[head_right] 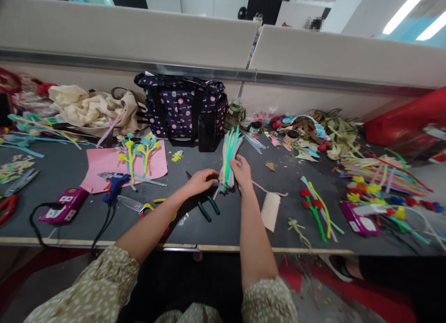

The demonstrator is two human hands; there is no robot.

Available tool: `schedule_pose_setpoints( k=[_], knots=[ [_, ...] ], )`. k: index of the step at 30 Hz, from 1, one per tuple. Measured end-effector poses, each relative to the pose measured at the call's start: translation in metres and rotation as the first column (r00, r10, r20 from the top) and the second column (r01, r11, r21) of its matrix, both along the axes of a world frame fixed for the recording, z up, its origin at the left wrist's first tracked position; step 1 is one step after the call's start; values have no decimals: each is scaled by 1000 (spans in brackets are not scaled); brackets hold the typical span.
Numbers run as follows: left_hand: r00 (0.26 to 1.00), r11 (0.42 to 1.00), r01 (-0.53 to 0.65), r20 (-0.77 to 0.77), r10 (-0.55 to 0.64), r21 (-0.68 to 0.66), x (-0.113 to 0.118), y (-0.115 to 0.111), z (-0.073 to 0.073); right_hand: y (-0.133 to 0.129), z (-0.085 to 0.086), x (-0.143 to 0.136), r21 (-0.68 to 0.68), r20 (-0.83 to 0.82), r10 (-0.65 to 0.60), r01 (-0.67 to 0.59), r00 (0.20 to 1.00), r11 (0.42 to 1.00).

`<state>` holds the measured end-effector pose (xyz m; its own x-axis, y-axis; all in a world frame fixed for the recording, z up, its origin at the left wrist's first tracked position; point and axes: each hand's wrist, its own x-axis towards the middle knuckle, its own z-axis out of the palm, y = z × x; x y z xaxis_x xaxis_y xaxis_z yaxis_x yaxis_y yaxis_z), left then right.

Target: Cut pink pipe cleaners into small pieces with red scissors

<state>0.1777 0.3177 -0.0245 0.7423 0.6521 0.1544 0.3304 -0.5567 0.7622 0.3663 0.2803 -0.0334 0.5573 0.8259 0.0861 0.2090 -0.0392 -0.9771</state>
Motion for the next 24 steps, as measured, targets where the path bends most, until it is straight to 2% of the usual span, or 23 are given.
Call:
schedule_pose_setpoints(
  k=[2, 4, 6, 9, 11, 14, 17, 20, 22, 24],
  knots=[
    [1000, 1000, -13, 16, 13, -12, 0, 1, -1, -3, -1, 4, 11, 47, -24, 24, 999, 1000],
    [998, 998, -43, 42, 44, -36, -1, 2, -2, -10, 1, 10, -47, 255, -90, 105, 963, 993],
    [994, 995, -85, 69, 88, -50, -1, 3, -3, -20, 3, 14, -188, 505, -84, 205, 859, 961],
    [984, 993, -111, 134, 115, -36, -1, 3, -2, -30, 7, 14, -377, 726, 70, 311, 684, 872],
    [979, 998, -55, 193, 57, -18, -1, 1, 0, -31, 9, 10, -448, 760, 164, 324, 629, 833],
    [968, 995, 89, 230, -97, 44, 0, -3, 1, -29, 10, 4, -493, 764, 209, 342, 611, 800],
    [968, 975, 182, 152, -201, 130, 0, -5, 1, -26, 8, 2, -515, 756, 197, 380, 625, 768],
    [974, 968, 200, 79, -213, 150, -1, -5, 1, -26, 8, 1, -476, 764, 133, 412, 631, 777],
    [976, 971, 198, 64, -208, 132, -2, -5, 1, -27, 9, 1, -387, 786, 34, 450, 617, 805],
    [976, 974, 202, 60, -209, 104, -2, -5, 1, -29, 13, 1, -237, 806, -113, 491, 581, 838]
  ],
)
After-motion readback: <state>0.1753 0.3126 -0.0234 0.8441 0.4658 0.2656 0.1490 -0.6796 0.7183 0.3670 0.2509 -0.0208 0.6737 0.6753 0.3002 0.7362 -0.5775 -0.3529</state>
